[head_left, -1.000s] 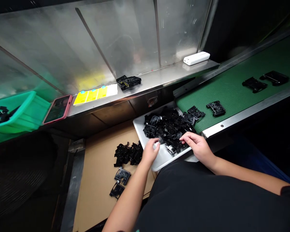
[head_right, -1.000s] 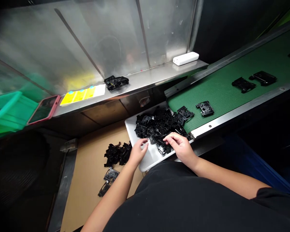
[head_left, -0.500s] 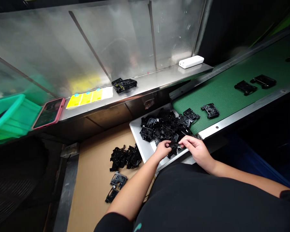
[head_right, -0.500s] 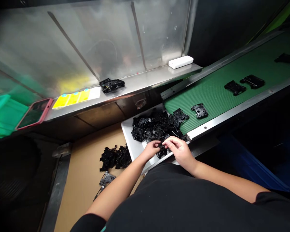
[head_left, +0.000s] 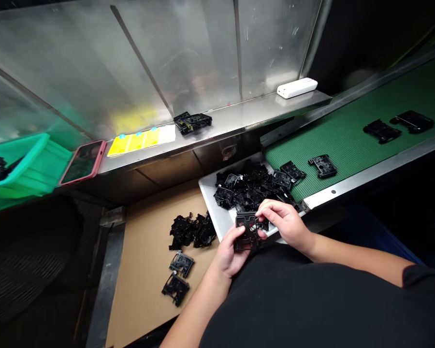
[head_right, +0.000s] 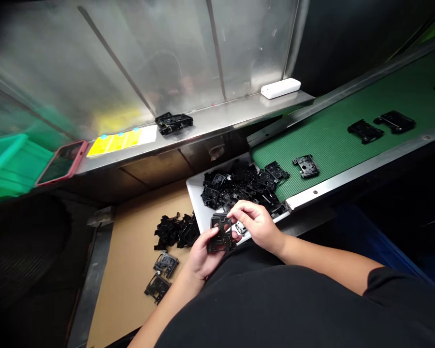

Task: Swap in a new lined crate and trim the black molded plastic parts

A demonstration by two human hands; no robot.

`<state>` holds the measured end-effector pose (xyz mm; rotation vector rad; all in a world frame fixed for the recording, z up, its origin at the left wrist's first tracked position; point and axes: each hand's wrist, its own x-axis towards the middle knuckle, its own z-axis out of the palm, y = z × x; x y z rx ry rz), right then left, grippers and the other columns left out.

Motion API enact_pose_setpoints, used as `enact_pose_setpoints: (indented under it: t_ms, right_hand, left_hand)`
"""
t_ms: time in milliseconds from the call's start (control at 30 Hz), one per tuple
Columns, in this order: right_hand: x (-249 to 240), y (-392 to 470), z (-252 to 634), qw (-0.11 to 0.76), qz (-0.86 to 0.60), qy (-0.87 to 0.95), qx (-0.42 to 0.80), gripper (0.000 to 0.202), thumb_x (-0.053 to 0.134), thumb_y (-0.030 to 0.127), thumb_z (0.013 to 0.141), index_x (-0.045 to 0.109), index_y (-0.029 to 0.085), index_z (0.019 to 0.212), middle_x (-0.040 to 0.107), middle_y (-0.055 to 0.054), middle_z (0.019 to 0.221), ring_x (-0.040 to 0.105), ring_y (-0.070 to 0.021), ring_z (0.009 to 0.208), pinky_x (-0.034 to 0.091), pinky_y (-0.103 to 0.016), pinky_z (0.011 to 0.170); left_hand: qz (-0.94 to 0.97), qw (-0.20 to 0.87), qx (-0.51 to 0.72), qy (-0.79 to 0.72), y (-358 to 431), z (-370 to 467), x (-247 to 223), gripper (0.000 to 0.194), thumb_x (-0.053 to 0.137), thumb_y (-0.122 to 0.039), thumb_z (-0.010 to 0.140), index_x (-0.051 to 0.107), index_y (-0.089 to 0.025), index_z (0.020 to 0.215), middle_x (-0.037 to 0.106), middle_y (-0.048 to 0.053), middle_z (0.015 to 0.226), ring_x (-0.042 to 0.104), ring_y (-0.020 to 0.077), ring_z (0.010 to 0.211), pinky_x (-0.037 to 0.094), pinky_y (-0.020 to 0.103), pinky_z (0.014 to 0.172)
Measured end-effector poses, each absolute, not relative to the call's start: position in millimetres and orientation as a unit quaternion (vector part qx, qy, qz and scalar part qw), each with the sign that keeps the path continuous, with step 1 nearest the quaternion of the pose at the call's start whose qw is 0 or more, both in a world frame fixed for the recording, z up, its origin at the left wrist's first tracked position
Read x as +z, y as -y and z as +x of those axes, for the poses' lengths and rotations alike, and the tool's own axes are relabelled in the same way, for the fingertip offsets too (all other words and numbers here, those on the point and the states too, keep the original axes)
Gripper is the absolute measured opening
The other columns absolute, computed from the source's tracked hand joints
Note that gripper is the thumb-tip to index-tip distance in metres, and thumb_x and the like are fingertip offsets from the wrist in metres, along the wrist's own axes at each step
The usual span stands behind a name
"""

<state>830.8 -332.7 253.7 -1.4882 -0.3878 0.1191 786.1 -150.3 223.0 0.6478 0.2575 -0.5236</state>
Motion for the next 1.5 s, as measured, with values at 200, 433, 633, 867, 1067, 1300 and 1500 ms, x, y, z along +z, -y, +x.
enact_pose_setpoints:
  t_ms: [200,433,633,867,1067,1300,1500]
  right_hand:
    - [257,323,827,0.696,-0.697,0.167,0.050,0.023,0.058,0.037,0.101,0.072,0.021,0.092,0.061,-0.005,0.091,0.063,-0.0186,0.084,0.056,-0.031,0.070]
    - [257,319,827,0.679,-0.707,0.192,0.045,0.021,0.059,0.032,0.100,0.074,0.021,0.089,0.063,-0.005,0.090,0.064,-0.0191,0.088,0.057,-0.033,0.077]
    - [256,318,826,0.679,-0.703,0.206,0.043,0.021,0.057,0.027,0.102,0.074,0.020,0.092,0.063,-0.005,0.090,0.065,-0.0181,0.089,0.056,-0.031,0.078]
    - [255,318,825,0.681,-0.703,0.201,0.043,0.020,0.057,0.029,0.101,0.074,0.021,0.092,0.063,-0.004,0.091,0.064,-0.0186,0.089,0.056,-0.032,0.078]
    - [254,317,825,0.652,-0.727,0.214,0.030,0.021,0.057,0.028,0.102,0.073,0.021,0.090,0.065,-0.005,0.089,0.063,-0.0188,0.087,0.053,-0.033,0.079]
    - [253,317,826,0.641,-0.734,0.222,0.025,0.021,0.055,0.026,0.102,0.073,0.020,0.091,0.065,-0.005,0.089,0.063,-0.0189,0.087,0.052,-0.033,0.079]
    - [255,316,827,0.616,-0.746,0.252,0.002,0.020,0.056,0.025,0.102,0.072,0.020,0.091,0.066,-0.005,0.088,0.062,-0.0191,0.087,0.051,-0.035,0.080]
  left_hand:
    - [0.251,0.930,-0.229,-0.138,149,780,243,0.055,0.051,-0.048,0.100,0.044,-0.025,0.150,0.072,0.010,0.120,0.074,0.0236,0.096,0.056,0.042,0.094]
    - [0.268,0.921,-0.242,-0.146,146,774,243,0.059,0.045,-0.053,0.101,0.052,-0.013,0.144,0.077,0.013,0.101,0.073,0.0264,0.097,0.055,0.042,0.096]
    - [0.281,0.915,-0.245,-0.155,147,773,248,0.061,0.046,-0.057,0.099,0.055,-0.013,0.140,0.077,0.013,0.096,0.074,0.0270,0.096,0.056,0.042,0.094]
    - [0.289,0.912,-0.247,-0.154,145,772,246,0.062,0.047,-0.057,0.098,0.053,-0.014,0.142,0.077,0.012,0.092,0.074,0.0268,0.095,0.058,0.040,0.090]
    - [0.299,0.907,-0.240,-0.175,145,772,248,0.058,0.048,-0.054,0.099,0.055,-0.013,0.140,0.077,0.014,0.099,0.075,0.0249,0.092,0.059,0.034,0.081]
    - [0.297,0.906,-0.241,-0.185,145,772,250,0.056,0.045,-0.053,0.101,0.056,-0.012,0.138,0.077,0.014,0.101,0.075,0.0229,0.090,0.055,0.025,0.064]
    - [0.303,0.906,-0.230,-0.186,146,770,250,0.052,0.052,-0.050,0.099,0.059,-0.012,0.133,0.076,0.015,0.108,0.075,0.0243,0.094,0.058,0.029,0.072]
